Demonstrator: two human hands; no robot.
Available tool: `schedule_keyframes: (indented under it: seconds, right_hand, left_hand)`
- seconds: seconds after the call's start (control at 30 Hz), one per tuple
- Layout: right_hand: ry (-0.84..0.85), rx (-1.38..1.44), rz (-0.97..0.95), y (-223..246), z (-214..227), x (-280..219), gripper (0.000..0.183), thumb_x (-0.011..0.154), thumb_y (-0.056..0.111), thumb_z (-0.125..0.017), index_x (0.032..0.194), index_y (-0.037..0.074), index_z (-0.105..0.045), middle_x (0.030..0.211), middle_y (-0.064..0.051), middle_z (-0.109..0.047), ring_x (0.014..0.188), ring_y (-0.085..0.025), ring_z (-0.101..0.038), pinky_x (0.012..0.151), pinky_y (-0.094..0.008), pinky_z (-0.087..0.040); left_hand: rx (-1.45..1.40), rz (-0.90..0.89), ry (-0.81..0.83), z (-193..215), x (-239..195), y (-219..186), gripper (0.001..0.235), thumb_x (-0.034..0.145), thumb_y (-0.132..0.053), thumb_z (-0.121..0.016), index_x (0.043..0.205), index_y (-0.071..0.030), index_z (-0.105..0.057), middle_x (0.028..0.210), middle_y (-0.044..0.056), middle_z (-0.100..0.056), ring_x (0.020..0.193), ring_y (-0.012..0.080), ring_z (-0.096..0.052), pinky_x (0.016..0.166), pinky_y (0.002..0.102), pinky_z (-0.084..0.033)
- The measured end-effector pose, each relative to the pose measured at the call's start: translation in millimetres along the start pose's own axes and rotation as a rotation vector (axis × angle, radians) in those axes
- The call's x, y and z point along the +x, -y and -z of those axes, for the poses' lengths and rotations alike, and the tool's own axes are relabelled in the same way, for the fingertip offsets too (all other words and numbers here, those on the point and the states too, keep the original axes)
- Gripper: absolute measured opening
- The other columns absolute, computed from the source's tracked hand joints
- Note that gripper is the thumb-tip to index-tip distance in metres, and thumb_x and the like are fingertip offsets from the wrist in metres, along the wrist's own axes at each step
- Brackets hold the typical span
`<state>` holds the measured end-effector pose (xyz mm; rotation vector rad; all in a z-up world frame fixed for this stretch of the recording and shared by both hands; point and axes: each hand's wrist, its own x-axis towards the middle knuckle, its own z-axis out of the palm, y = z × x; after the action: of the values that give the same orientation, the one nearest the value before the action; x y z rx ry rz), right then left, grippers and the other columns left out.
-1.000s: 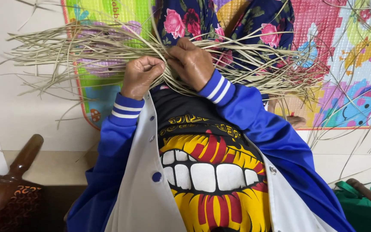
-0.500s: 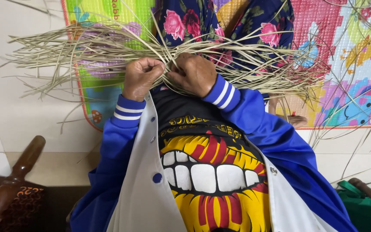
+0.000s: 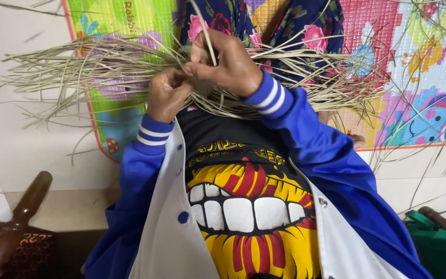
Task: Weaving dried straw fibers into a circular pattern by hand while sitting on the floor.
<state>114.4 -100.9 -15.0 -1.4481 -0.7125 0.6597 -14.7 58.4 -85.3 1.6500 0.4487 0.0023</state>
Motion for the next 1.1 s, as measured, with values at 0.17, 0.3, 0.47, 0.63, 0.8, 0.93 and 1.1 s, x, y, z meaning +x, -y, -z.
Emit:
schedule_keyframes:
  seconds: [0.17,0.3,0.47,0.63,0.8,0.93,1.1]
  right_hand:
    - [0.207,-0.755,-0.002,-83,-1,9,0.007,0.092,0.013,-0.075,0.089,0.007,-0.073,0.078,-0.008,-0.070,0.058,-0.018,-0.063,0.056,-0.029,-0.057]
    - [0.280,-0.921,-0.096,-75,-5,20,0.016,0.088,0.022,-0.079,0.090,0.006,-0.076,0.088,-0.008,-0.068,0.063,-0.020,-0.064,0.057,-0.033,-0.056]
    - [0.340,-0.848,-0.247,-56,-16,29,0.014,0.085,0.016,-0.081,0.095,0.007,-0.075,0.075,-0.004,-0.071,0.060,-0.016,-0.065,0.060,-0.029,-0.058]
    - [0.096,-0.816,0.103,-73,-25,22,0.014,0.079,0.011,-0.084,0.080,0.007,-0.070,0.074,-0.006,-0.068,0.056,-0.019,-0.061,0.050,-0.032,-0.053]
    - [0.058,-0.804,0.181,-53,-19,14,0.010,0.084,0.012,-0.083,0.083,0.007,-0.074,0.067,-0.003,-0.072,0.046,-0.015,-0.063,0.044,-0.028,-0.050]
    - [0.170,-0.583,0.198,-42,-2,0,0.008,0.083,-0.001,-0.078,0.088,-0.001,-0.071,0.071,-0.010,-0.069,0.051,-0.018,-0.059,0.045,-0.027,-0.050]
    - [0.259,-0.528,0.143,-39,2,-12,0.020,0.078,-0.011,-0.073,0.097,-0.005,-0.071,0.082,-0.012,-0.064,0.056,-0.017,-0.054,0.046,-0.024,-0.048]
  left_hand:
    - [-0.049,0.002,0.089,4,2,16,0.006,0.086,0.001,-0.067,0.083,-0.004,-0.067,0.071,0.001,-0.063,0.059,0.0054,-0.048,0.057,0.017,-0.040]
    - [-0.076,0.020,0.103,4,1,14,0.006,0.086,0.002,-0.066,0.085,-0.003,-0.068,0.071,0.001,-0.062,0.058,0.0049,-0.048,0.055,0.017,-0.040]
    - [-0.081,0.006,0.075,5,-1,24,0.003,0.084,0.000,-0.067,0.082,-0.002,-0.067,0.070,0.002,-0.062,0.058,0.0055,-0.047,0.053,0.017,-0.040]
    - [-0.102,0.048,0.079,6,4,18,0.004,0.084,-0.001,-0.064,0.083,0.000,-0.068,0.072,0.003,-0.064,0.059,0.0061,-0.049,0.054,0.017,-0.039]
    - [-0.311,-0.043,0.118,0,10,27,0.015,0.085,0.003,-0.058,0.095,0.000,-0.068,0.081,0.002,-0.063,0.068,0.0067,-0.048,0.059,0.019,-0.040]
    - [-0.336,0.036,0.052,-1,15,44,0.019,0.083,0.007,-0.066,0.102,0.003,-0.065,0.090,0.011,-0.069,0.073,0.0111,-0.062,0.065,0.018,-0.053]
    - [-0.355,0.006,0.068,1,18,44,0.021,0.082,0.009,-0.071,0.099,0.000,-0.063,0.093,0.012,-0.070,0.081,0.0156,-0.069,0.075,0.022,-0.061]
